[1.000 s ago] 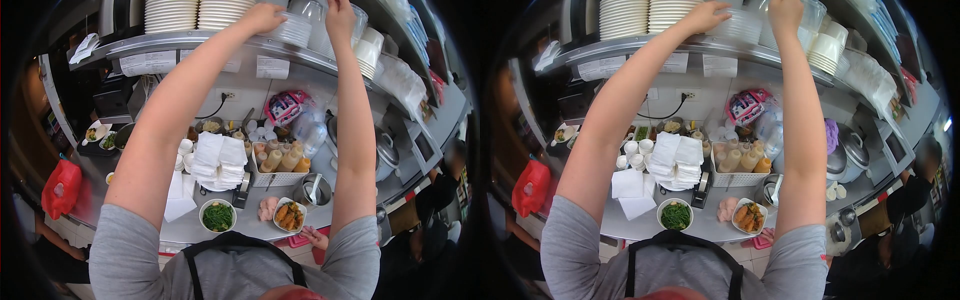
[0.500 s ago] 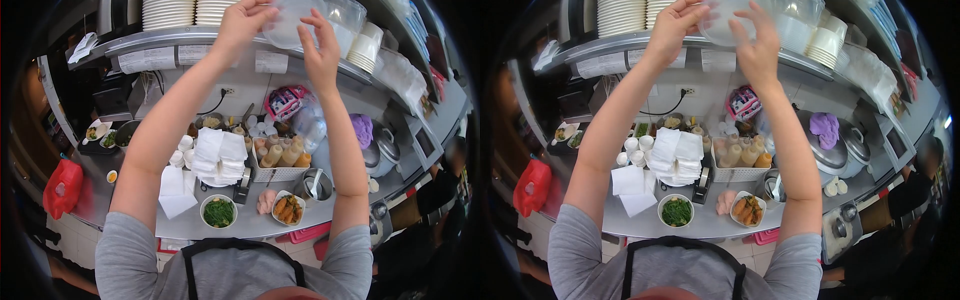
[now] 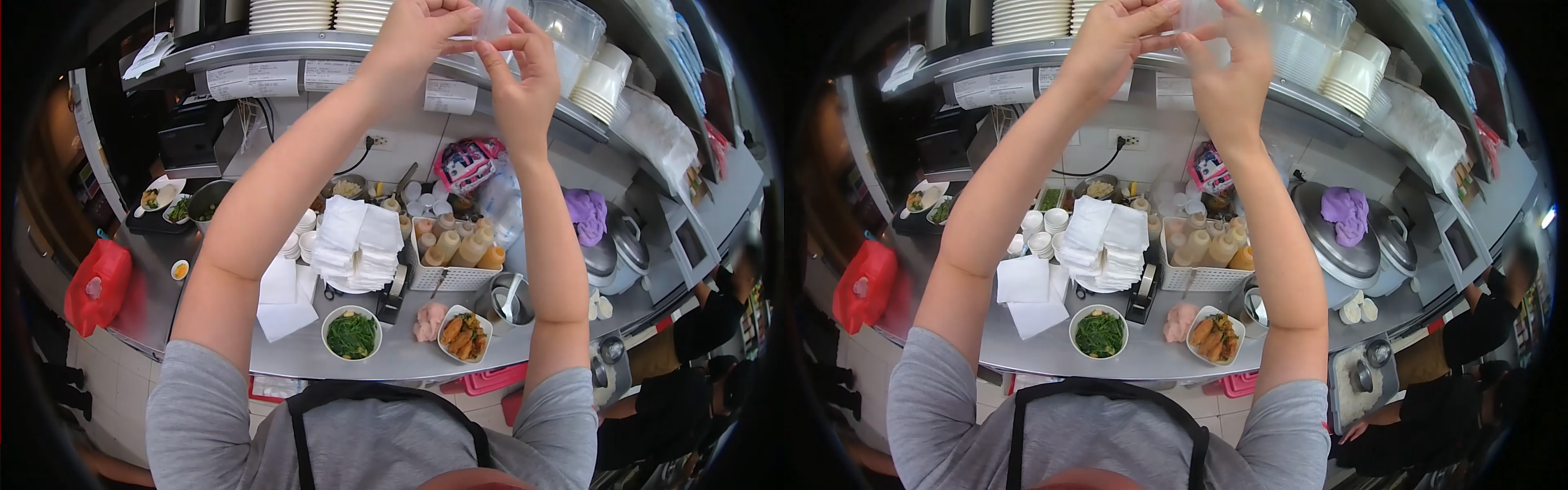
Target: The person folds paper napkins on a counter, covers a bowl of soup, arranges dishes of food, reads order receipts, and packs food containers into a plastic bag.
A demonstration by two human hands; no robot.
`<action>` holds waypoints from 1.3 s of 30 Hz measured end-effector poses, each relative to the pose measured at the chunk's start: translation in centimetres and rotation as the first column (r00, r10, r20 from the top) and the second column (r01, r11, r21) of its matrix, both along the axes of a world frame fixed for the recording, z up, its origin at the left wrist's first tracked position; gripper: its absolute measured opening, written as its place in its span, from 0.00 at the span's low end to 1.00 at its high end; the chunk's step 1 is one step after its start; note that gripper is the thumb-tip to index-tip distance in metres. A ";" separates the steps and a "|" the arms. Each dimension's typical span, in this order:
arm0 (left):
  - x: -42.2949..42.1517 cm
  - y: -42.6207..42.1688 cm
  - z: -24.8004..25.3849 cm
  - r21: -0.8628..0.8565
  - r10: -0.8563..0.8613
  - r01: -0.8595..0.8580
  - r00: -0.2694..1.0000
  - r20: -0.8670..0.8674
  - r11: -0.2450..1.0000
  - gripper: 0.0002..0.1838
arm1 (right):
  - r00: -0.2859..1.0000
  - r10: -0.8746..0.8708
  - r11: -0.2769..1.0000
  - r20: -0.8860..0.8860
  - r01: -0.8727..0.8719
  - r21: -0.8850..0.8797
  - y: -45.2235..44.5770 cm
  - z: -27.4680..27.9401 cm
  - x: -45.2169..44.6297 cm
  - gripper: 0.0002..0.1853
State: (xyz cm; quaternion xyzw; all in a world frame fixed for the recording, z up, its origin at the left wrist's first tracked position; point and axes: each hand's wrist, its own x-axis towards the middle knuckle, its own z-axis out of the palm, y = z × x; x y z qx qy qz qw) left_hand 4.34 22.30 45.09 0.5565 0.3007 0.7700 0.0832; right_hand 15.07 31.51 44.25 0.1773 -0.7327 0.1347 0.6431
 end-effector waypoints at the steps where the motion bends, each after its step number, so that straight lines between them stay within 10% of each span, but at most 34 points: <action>1: -0.1 -0.1 0.1 0.000 -0.001 0.001 1.000 -0.001 1.000 0.08 | 1.000 -0.001 1.000 -0.001 0.001 0.000 0.0 -0.1 -0.2 0.03; 3: -0.4 -0.6 0.4 0.017 0.070 -0.071 0.995 0.075 0.997 0.08 | 0.855 0.517 0.823 -0.030 -0.507 -0.258 0.3 0.1 -1.2 0.03; 6: -1.5 -3.0 1.6 0.124 0.146 -0.165 0.978 0.151 0.979 0.08 | 0.859 0.488 0.805 -0.155 -0.512 -0.302 2.3 2.4 -1.4 0.02; 9: -2.3 -5.8 2.2 0.251 0.209 -0.246 0.964 0.166 0.936 0.09 | 0.989 0.030 0.993 -0.147 -0.046 -0.111 3.0 5.5 -1.4 0.01; 13: -1.0 -8.4 2.1 0.233 0.351 -0.381 0.923 0.160 0.895 0.10 | 0.848 -0.527 0.842 0.059 0.511 0.171 7.7 7.6 -7.0 0.05; 17: -0.4 -10.1 1.3 0.203 0.407 -0.425 0.905 0.127 0.882 0.10 | 0.818 -0.491 0.869 0.301 0.433 0.240 9.1 7.0 -10.0 0.10; 19: -0.8 -10.8 0.3 0.178 0.331 -0.353 0.933 0.144 0.918 0.11 | 0.963 -0.222 0.953 -0.155 0.248 0.172 7.3 6.7 -9.1 0.13; 21: -0.1 -11.6 -1.2 0.119 0.219 -0.225 0.973 0.067 0.967 0.11 | 0.997 0.017 0.999 -0.080 -0.014 0.031 6.6 5.7 -8.3 0.17; 23: 1.1 -11.4 -3.3 0.040 0.163 -0.168 0.981 0.105 0.985 0.12 | 0.792 0.582 0.668 0.183 -0.338 -0.663 1.5 3.0 -4.1 0.21; 25: 1.9 -11.2 -6.5 -0.055 0.029 -0.023 0.993 0.112 0.998 0.12 | 0.471 0.861 0.461 0.189 -0.568 -0.682 2.5 -0.8 -3.8 0.21; 28: 3.4 -12.7 -12.3 -0.333 0.013 0.040 0.988 0.155 0.942 0.14 | 0.563 0.802 0.543 0.199 -0.548 -0.637 1.7 -7.5 -0.8 0.19; 29: 3.3 -13.3 -13.8 -0.424 0.002 0.057 0.990 0.139 0.904 0.14 | 0.467 0.869 0.141 -0.162 -0.549 -0.824 3.7 -10.8 -1.3 0.13; 31: 1.6 -15.8 -20.3 -0.532 0.306 -0.359 0.933 -0.189 0.767 0.23 | 0.670 0.678 0.556 0.302 -0.200 -0.806 11.3 -22.0 -1.1 0.10; 35: 2.6 -19.2 -35.0 -0.764 0.587 -0.232 0.777 0.227 0.602 0.22 | 0.726 0.620 0.149 0.299 0.265 -0.953 4.6 -35.6 5.5 0.16; 39: 4.9 -18.9 -46.5 -0.799 0.732 -0.120 0.496 0.466 0.590 0.21 | 0.635 0.683 0.059 0.362 0.446 -0.893 -1.2 -44.9 5.6 0.12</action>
